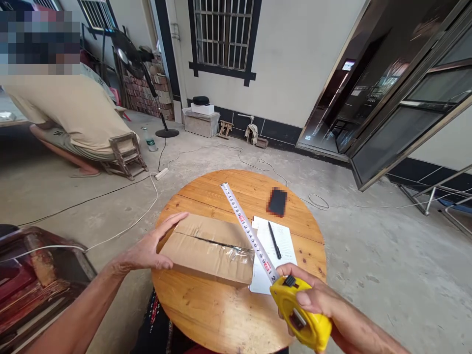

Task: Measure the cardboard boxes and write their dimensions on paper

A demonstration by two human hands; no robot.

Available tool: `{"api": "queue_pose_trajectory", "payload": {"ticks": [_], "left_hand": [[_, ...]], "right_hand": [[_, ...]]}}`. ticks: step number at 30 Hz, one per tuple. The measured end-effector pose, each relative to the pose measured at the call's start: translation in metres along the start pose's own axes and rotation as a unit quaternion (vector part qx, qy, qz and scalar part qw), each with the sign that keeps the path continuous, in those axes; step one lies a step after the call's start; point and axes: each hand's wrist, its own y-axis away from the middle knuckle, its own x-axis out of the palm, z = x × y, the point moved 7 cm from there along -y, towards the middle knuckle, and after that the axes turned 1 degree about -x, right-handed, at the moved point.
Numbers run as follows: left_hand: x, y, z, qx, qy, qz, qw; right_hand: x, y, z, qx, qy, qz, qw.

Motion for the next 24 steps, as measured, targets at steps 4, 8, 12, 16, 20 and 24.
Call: {"api": "queue_pose_trajectory", "payload": {"ticks": [4,8,12,16,20,24], "left_hand": [[0.010,0.005,-0.002,-0.016,-0.030,-0.076,0.997],[0.016,0.008,-0.002,-0.037,-0.062,-0.195,0.978],[0.022,0.006,-0.002,-0.048,-0.055,-0.218,0.973],[0.024,0.005,-0.001,-0.050,-0.039,-0.217,0.974],[0.025,0.007,0.000,-0.045,-0.036,-0.222,0.973],[0.027,0.006,0.001,-0.039,-0.040,-0.224,0.973]], "right_hand": [[0.011,0.011,-0.012,0.007,-0.052,-0.042,0.998],[0.018,0.008,-0.019,0.043,-0.067,-0.081,0.994],[0.031,-0.011,-0.017,0.050,-0.051,-0.063,0.995],[0.044,-0.030,-0.009,0.058,-0.030,-0.043,0.997],[0.049,-0.033,-0.006,0.079,-0.028,-0.059,0.995],[0.048,-0.024,-0.009,0.085,-0.020,-0.060,0.994]]}}
